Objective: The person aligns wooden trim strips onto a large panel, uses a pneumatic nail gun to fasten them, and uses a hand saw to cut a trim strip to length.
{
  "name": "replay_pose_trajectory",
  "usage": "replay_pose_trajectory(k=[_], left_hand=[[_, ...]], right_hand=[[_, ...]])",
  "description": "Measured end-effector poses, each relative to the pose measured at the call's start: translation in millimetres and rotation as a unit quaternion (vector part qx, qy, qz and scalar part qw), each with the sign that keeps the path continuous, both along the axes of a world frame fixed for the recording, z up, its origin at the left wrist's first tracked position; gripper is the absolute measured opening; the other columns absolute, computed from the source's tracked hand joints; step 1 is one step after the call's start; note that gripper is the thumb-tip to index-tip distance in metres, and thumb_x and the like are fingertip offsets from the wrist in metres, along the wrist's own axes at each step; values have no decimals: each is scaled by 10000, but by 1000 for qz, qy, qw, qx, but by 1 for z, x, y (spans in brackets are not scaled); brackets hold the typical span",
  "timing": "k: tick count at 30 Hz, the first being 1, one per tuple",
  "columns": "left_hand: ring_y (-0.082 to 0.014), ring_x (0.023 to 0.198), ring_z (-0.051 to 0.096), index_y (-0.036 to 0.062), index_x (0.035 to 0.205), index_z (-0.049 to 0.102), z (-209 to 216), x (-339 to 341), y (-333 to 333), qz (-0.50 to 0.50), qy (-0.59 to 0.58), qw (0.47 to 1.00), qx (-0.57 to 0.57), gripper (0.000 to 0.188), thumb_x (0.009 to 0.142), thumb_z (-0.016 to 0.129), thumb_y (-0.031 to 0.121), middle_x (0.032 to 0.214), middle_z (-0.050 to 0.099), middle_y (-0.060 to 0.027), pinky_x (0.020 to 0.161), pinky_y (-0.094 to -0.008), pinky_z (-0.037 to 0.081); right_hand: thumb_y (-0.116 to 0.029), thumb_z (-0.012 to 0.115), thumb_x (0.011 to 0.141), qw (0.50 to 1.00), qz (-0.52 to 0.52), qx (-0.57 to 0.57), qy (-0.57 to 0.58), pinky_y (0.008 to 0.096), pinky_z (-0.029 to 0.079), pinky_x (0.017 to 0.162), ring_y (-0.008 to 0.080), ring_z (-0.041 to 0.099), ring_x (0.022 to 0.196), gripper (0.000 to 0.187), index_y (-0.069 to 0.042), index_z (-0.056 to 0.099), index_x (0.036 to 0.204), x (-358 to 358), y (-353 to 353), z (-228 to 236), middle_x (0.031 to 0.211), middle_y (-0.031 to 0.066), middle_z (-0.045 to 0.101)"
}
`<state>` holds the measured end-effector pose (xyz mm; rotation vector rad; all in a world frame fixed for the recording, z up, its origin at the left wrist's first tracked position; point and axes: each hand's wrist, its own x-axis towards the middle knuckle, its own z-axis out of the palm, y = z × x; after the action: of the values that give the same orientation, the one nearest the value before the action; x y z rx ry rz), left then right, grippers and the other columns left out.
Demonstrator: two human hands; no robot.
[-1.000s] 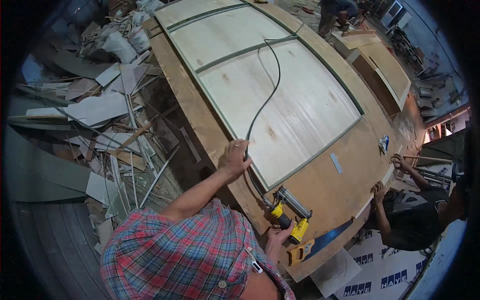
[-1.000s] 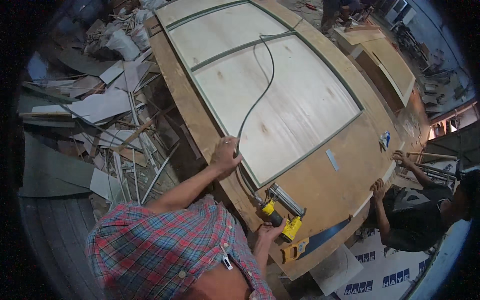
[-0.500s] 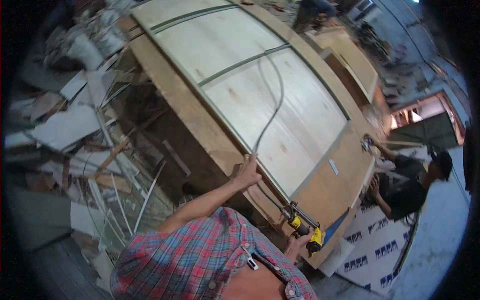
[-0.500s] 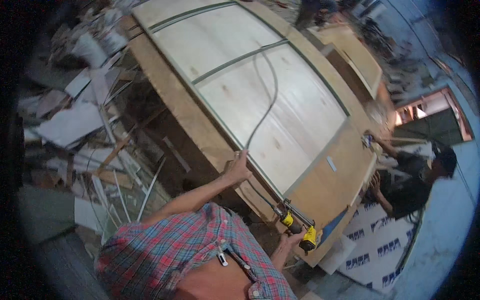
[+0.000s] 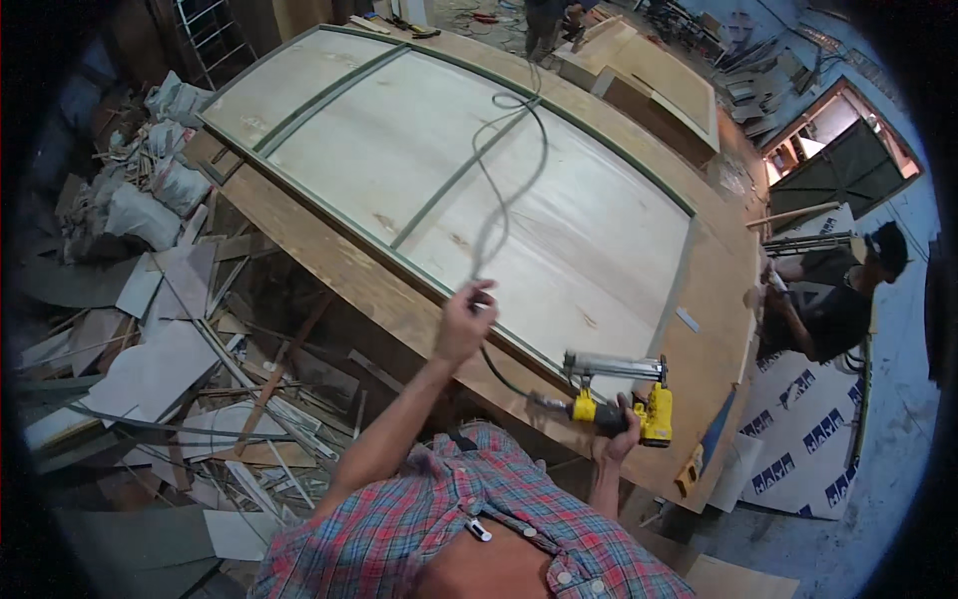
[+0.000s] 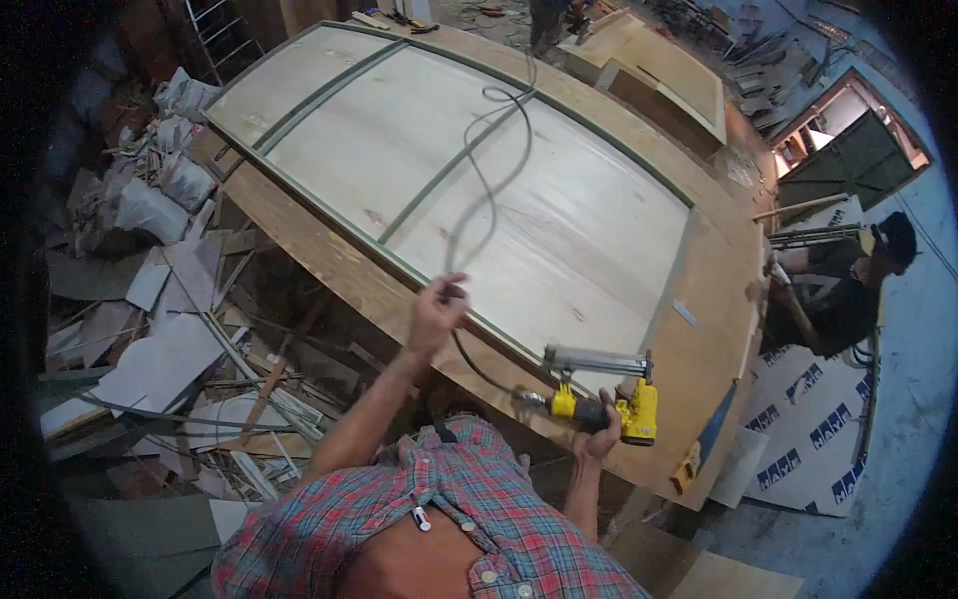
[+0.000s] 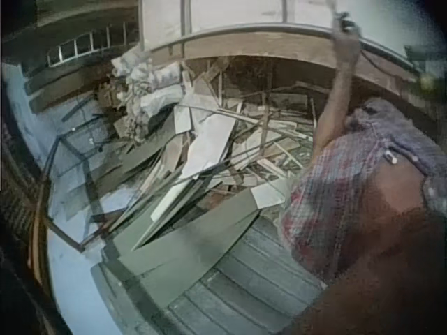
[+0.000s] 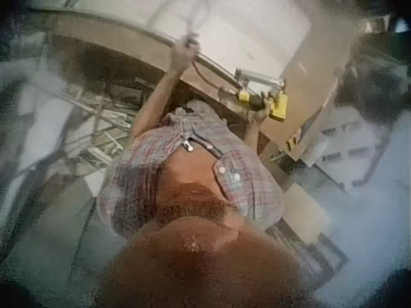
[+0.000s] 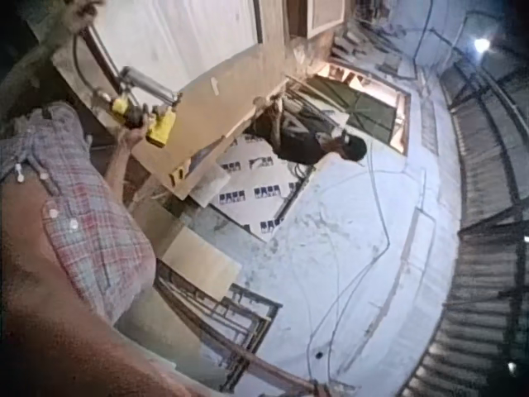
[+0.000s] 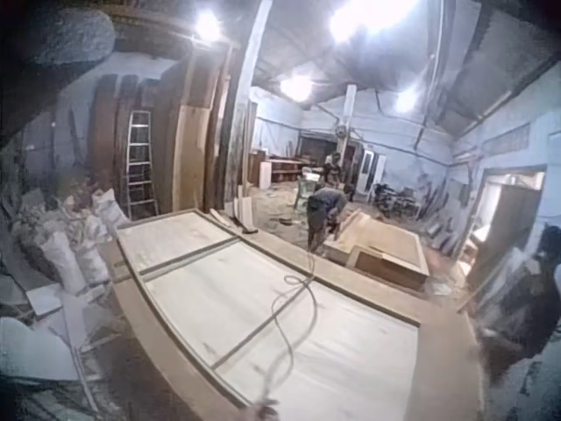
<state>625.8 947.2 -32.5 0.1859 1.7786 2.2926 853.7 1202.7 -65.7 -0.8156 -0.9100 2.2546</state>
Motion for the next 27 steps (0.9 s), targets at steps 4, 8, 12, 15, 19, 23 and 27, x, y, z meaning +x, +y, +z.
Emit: replay_pose_trajectory(k=[4,8,12,15,19,23,27], left_hand=[[-81,630,529,14,1210,549,19,-59,-124,205,33,978,-28,328,883,571,10,791,515,10,547,-236,467],[-78,625,500,22,1201,554,15,-78,-228,324,76,937,-103,320,882,577,28,784,501,19,555,-232,446],[-66,618,456,13,1227,550,-42,-75,-267,359,-10,906,-225,341,887,575,41,765,503,24,571,-232,396],[-94,622,477,40,1194,581,-78,-73,-263,305,26,870,-387,313,881,582,54,763,510,1,584,-258,428],[-116,674,517,41,1184,589,-88,-103,-259,214,20,884,-415,310,874,587,53,778,543,-41,620,-285,453],[-261,790,615,56,1208,576,-90,-191,-273,110,45,881,-457,349,861,543,32,893,606,-146,707,-364,494],[-376,1057,545,48,1275,530,-95,-287,-292,-17,210,827,-521,444,832,537,30,1113,573,-200,899,-451,452]], right_hand=[[-240,561,823,973,-12,-228,33,358,507,805,235,620,796,265,-7,608,939,-99,-52,-31,861,86,647],[-218,524,830,959,111,-256,59,418,520,801,230,624,802,457,-48,542,1254,-180,-126,-39,825,89,632],[-101,540,821,950,250,-164,92,393,518,835,229,628,848,501,-17,474,1310,-210,-182,-38,859,92,632],[-104,563,814,943,274,-188,-10,368,519,823,222,623,832,284,-15,582,1083,-217,-204,-48,850,86,626],[-126,577,814,933,308,-180,-55,378,523,821,222,618,830,129,-21,593,887,-225,-222,-68,853,98,626],[-164,561,828,965,181,-171,-82,393,514,802,235,608,823,167,-9,592,883,-245,-247,-75,824,98,608],[-185,541,851,983,-25,-179,13,382,495,763,224,549,730,160,-29,572,837,-282,-294,-63,743,72,544]])
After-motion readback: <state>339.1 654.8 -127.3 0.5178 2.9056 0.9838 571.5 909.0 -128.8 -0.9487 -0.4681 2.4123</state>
